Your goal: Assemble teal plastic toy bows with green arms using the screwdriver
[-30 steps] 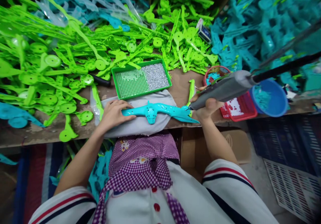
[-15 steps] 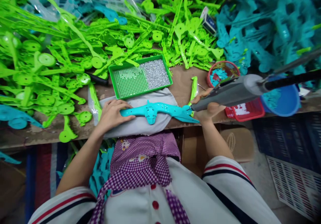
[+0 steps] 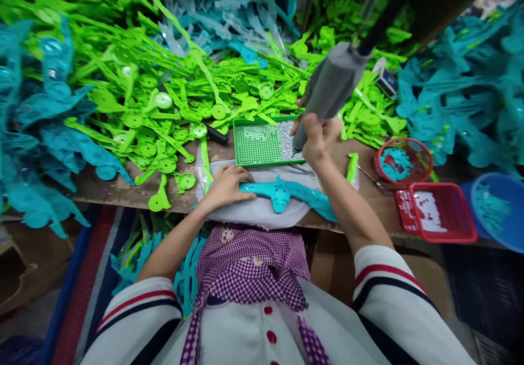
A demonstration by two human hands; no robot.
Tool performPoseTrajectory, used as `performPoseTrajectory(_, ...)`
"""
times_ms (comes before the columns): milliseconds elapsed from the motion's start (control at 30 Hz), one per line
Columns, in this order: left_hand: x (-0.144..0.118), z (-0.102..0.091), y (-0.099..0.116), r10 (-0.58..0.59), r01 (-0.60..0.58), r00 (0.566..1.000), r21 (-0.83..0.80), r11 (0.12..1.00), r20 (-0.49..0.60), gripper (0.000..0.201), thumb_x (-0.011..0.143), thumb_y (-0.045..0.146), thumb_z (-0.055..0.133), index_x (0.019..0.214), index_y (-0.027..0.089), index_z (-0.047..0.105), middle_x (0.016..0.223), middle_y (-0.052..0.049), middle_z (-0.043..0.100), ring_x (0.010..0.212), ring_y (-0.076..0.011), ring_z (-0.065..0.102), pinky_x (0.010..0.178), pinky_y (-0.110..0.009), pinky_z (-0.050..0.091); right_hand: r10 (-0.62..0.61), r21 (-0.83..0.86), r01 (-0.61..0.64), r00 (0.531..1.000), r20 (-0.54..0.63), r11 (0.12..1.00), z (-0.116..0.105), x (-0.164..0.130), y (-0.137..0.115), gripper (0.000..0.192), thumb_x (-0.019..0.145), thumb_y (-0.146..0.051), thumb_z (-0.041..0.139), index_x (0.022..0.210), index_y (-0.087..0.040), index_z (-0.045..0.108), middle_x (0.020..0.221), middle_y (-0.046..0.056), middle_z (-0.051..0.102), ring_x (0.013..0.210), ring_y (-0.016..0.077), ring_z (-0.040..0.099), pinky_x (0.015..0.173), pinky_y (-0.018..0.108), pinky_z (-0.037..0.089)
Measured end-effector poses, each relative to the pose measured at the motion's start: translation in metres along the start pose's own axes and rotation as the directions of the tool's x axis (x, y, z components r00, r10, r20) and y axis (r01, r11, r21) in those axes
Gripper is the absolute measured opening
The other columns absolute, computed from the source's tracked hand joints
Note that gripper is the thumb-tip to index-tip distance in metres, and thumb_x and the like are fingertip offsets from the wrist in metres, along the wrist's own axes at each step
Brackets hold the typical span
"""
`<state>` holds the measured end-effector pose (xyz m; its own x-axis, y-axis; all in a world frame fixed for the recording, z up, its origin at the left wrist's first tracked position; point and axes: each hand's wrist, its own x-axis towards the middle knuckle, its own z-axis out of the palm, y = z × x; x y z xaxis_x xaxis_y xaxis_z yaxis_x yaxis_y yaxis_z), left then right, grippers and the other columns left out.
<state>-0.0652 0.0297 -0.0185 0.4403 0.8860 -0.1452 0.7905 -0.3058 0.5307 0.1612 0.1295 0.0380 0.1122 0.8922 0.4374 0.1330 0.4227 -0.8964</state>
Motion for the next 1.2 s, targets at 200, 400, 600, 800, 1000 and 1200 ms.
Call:
performPoseTrajectory(200,-0.002,0.001,0.0,0.03,-0.031,0.999,-0.015,0.999,-0.017,0.037,0.081,0.053,0.075,0.106,0.025,0.072,0.112,-0.003,0.069,0.111,-0.0258,0.057,0.105,-0.045,0.03,-0.148,0.128,0.153,0.988,-0.046,0.98,0.085,0.035,0.073,0.056,0.086,-0.078,0.045,0.082,-0.024,0.06,0.056,-0.005,0.054,0.046,0.0129,0.058,0.049,0.031,0.052)
performPoseTrajectory(400,-0.001,0.002,-0.002,0.046,-0.046,0.999,-0.051,0.998,-0.01,0.035,0.084,0.052,0.073,0.106,0.025,0.072,0.112,-0.003,0.069,0.111,-0.0259,0.056,0.102,-0.045,0.031,-0.174,0.08,0.174,0.985,-0.006,0.982,0.091,0.033,0.101,0.056,0.092,-0.074,0.036,0.091,-0.023,0.059,0.071,-0.001,0.061,0.049,0.0123,0.06,0.049,0.031,0.051)
performPoseTrajectory(600,-0.001,0.005,-0.004,0.057,-0.058,0.998,-0.077,0.995,-0.017,0.034,0.084,0.052,0.072,0.105,0.026,0.072,0.111,-0.003,0.068,0.109,-0.0254,0.056,0.103,-0.046,0.029,-0.14,0.027,0.139,0.989,0.036,0.99,0.09,0.032,0.103,0.059,0.092,-0.076,0.031,0.091,-0.023,0.059,0.068,-0.001,0.058,0.053,0.0142,0.063,0.05,0.032,0.052)
performPoseTrajectory(800,-0.002,0.003,-0.002,0.039,-0.04,0.999,-0.076,0.996,-0.008,0.035,0.082,0.052,0.074,0.104,0.025,0.072,0.111,-0.003,0.069,0.108,-0.0257,0.056,0.104,-0.046,0.03,-0.134,0.037,0.133,0.991,0.006,0.99,0.09,0.033,0.102,0.059,0.09,-0.078,0.033,0.09,-0.025,0.059,0.065,-0.002,0.055,0.049,0.0132,0.06,0.05,0.032,0.051)
performPoseTrajectory(1000,0.002,0.004,-0.007,0.064,-0.066,0.997,-0.054,0.996,-0.037,0.036,0.081,0.052,0.076,0.105,0.026,0.071,0.111,-0.003,0.07,0.111,-0.0271,0.058,0.104,-0.048,0.034,-0.138,0.07,0.142,0.989,-0.063,0.987,0.066,0.037,0.059,0.067,0.087,-0.083,0.03,0.093,-0.024,0.061,0.063,-0.003,0.05,0.05,0.0138,0.061,0.048,0.031,0.051)
performPoseTrajectory(1200,-0.027,0.002,0.0,0.092,-0.183,0.875,-0.148,0.972,-0.474,0.025,0.087,0.041,0.072,0.106,0.024,0.07,0.105,-0.004,0.071,0.104,-0.0232,0.064,0.101,-0.047,0.046,-0.182,0.08,0.203,0.959,-0.217,0.976,-0.031,-0.013,-0.002,0.06,0.084,-0.082,0.039,0.092,-0.027,0.062,0.058,-0.004,0.048,0.041,0.0139,0.055,0.036,0.028,0.042)
